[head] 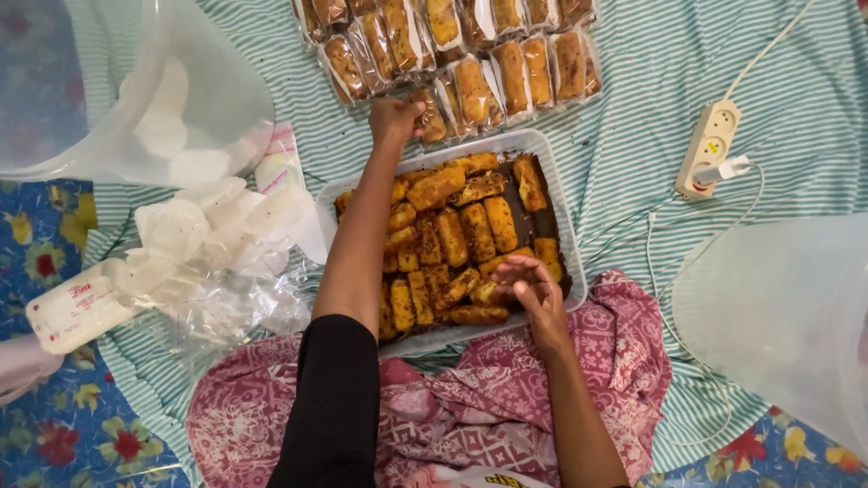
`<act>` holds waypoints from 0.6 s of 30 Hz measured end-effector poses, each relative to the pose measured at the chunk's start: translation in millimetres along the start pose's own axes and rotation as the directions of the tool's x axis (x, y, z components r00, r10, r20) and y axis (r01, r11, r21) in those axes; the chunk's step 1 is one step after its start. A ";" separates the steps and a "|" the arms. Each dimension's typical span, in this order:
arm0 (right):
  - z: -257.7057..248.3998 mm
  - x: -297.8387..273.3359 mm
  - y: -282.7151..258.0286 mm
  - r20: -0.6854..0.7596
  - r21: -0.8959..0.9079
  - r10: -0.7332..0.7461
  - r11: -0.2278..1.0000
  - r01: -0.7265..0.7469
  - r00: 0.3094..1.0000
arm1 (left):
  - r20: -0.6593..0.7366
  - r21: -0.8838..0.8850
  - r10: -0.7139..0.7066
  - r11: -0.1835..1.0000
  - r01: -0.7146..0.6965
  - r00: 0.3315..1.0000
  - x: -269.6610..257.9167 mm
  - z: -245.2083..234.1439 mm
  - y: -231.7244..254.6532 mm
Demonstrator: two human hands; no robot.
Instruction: Manually packaging individual pieces of fried food into small plastic bags from a tray.
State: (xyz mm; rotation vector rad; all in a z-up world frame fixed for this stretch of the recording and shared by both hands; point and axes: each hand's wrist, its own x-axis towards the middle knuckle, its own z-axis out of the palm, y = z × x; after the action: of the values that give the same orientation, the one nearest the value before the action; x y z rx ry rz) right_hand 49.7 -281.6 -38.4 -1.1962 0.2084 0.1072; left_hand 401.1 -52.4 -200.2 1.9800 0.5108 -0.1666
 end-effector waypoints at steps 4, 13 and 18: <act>2.6 0.8 -1.1 0.006 -0.010 -0.001 1.000 0.001 1.000 | 0.007 -0.238 0.022 0.971 -0.020 1.000 -17.7 -21.1 21.4; 2.2 -0.4 1.2 -0.015 -0.044 -0.030 0.999 0.029 0.999 | -0.034 0.234 0.457 0.868 -0.438 0.889 -90.2 -85.6 32.1; 3.0 -2.9 6.3 -0.022 -0.148 -0.078 0.986 0.073 0.997 | 0.244 0.384 0.630 0.635 -0.670 0.737 -238.8 -161.0 57.2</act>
State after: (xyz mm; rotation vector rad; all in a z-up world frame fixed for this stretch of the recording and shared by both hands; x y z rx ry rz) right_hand 46.0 -276.5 -42.5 -1.3518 0.1816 0.0401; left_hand 193.3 2.1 0.1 2.4745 -0.3778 0.1025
